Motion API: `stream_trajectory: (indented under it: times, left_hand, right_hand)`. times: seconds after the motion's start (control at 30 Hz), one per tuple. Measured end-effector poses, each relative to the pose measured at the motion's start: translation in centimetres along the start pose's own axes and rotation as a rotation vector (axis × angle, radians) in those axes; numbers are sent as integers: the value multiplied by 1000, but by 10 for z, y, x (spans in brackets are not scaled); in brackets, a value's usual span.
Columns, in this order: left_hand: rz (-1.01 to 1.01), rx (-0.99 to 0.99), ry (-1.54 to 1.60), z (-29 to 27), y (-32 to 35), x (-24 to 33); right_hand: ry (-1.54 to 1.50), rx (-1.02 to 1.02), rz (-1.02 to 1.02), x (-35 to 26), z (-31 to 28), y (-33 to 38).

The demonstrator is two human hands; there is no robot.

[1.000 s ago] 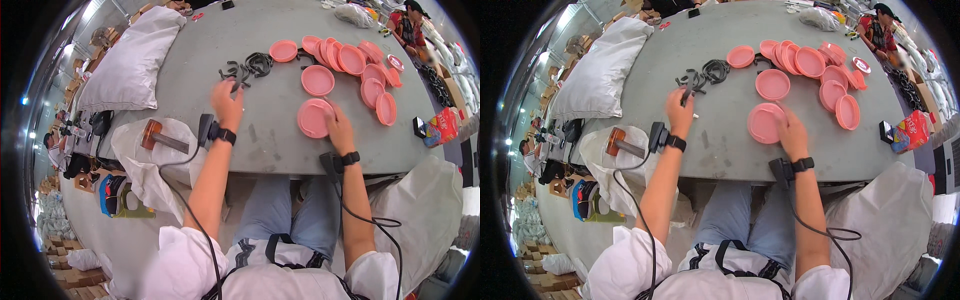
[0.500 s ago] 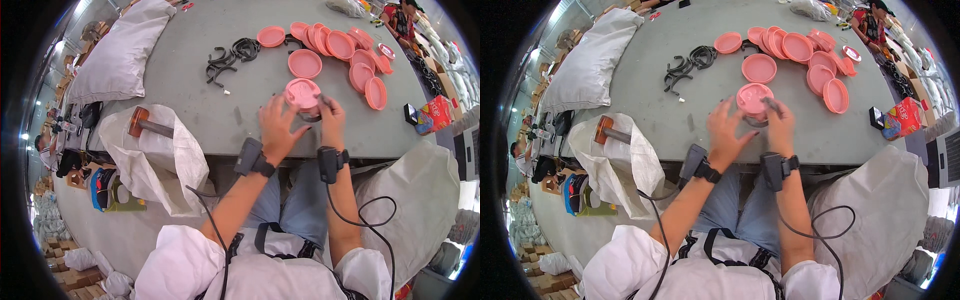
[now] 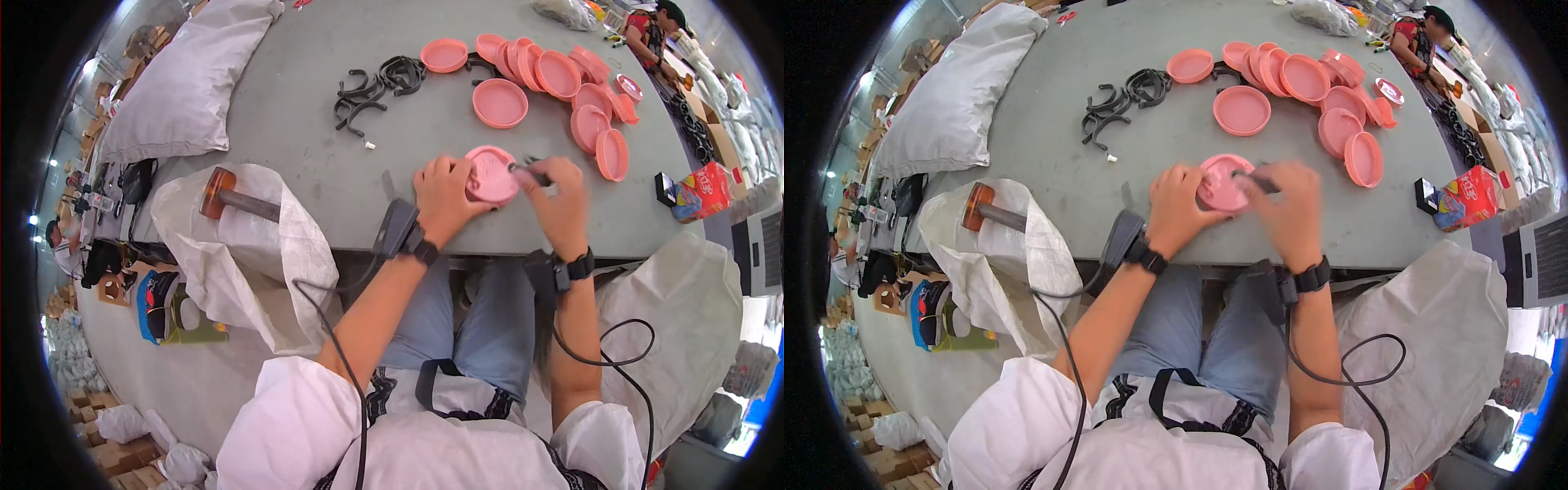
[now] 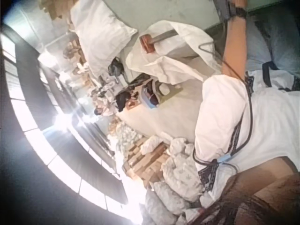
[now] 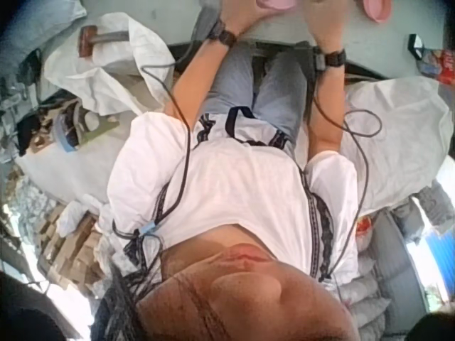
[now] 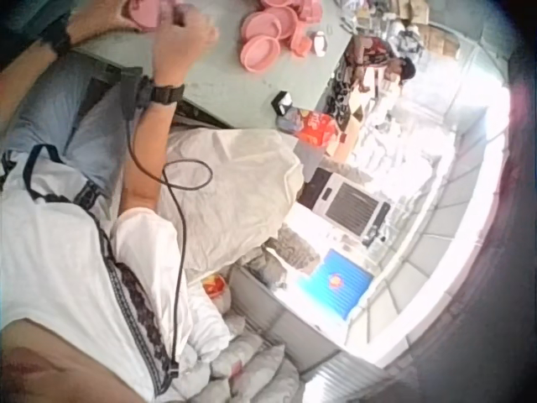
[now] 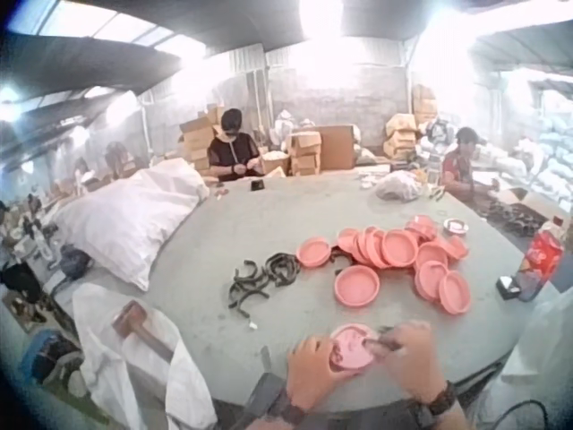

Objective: Assembling rubber seals into the grooves of pink plastic lids.

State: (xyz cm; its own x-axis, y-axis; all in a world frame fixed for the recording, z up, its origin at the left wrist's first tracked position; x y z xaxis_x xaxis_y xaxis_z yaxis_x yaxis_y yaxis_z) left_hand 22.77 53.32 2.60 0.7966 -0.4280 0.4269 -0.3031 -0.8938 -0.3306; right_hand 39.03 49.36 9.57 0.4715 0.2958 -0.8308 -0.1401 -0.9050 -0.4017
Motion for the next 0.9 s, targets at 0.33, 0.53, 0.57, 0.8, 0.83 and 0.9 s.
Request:
stream_trajectory:
  times: [0.33,0.53,0.57,0.8,0.83,0.9]
  left_hand:
    - [4,18,-80,-17,50,2]
    - [104,-17,58,-13,49,-11]
    - [137,15,113,-16,48,-10]
    - [112,-105,454,-15,30,-29]
    - [115,-108,457,-15,28,-29]
    - [179,-46,320,-22,27,-27]
  right_hand:
    - [310,-223,-415,-20,58,55]
    - [250,-386,-111,-5,72,35]
    - [252,-389,-111,-6,71,33]
    - [227,-495,-147,-7,76,28]
    - [141,-526,-85,-1,77,28]
    - [46,-546,12,-2,77,26]
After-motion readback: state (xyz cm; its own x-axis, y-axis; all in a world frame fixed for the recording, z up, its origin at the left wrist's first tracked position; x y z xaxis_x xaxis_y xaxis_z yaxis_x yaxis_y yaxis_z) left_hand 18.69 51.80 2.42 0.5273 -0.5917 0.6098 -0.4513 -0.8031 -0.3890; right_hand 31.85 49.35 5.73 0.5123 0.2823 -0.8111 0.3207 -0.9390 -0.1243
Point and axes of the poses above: each hand's wrist, its own y-axis away from the middle knuckle, its own z-axis out of the palm, x = y × z, the point moved 8 cm from there along -y, towards the middle knuckle, and after that the axes turned 10 degrees about -y, right-handed, at the moved point
